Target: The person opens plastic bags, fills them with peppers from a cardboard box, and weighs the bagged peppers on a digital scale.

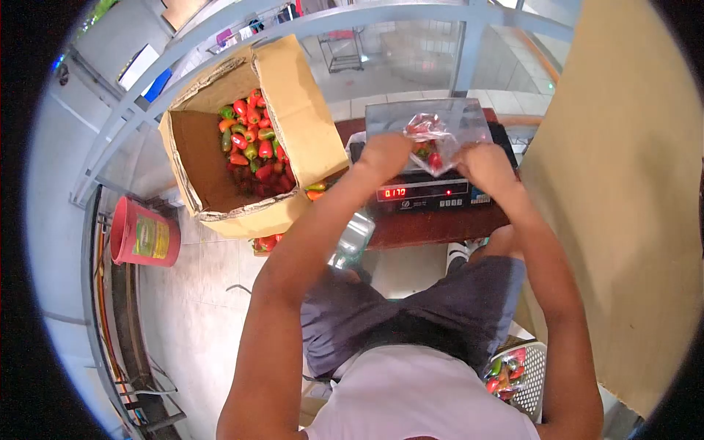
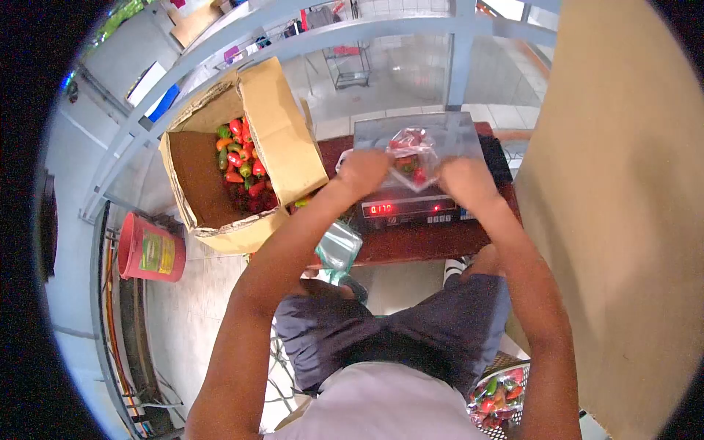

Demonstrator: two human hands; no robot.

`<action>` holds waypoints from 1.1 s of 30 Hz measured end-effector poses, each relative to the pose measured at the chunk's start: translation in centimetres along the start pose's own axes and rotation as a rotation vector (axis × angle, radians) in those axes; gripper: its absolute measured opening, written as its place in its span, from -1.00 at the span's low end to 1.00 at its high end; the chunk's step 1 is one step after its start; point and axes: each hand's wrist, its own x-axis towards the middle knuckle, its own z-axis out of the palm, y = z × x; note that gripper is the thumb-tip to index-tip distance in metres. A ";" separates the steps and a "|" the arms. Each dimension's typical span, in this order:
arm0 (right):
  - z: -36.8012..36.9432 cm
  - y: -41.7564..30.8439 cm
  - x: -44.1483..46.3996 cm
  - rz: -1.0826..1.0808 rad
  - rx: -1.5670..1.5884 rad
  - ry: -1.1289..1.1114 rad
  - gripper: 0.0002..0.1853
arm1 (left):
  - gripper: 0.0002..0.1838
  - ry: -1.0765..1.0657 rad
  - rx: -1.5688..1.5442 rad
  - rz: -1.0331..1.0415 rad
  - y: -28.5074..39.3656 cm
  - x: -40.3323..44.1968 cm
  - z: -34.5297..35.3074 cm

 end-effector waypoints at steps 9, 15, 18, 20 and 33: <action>-14.3 -1.2 3.5 -0.061 0.284 0.450 -0.81 | -0.80 0.525 -0.439 0.059 -4.5 -1.7 -12.0; -17.8 -4.8 0.3 -0.040 0.479 0.526 -0.87 | -0.82 0.417 -0.782 0.026 -2.9 -7.2 -16.8; -20.7 -8.1 -2.2 -0.062 0.552 0.538 -0.90 | -0.73 0.535 -1.053 0.086 2.9 -11.0 -16.5; -21.2 -9.7 -3.4 -0.125 0.649 0.575 -0.87 | -0.66 0.399 -0.989 0.238 5.8 -12.1 -15.6; -13.9 -12.0 -0.5 -0.924 1.293 -0.391 0.33 | -0.74 0.635 -1.171 0.478 7.6 -14.9 -21.5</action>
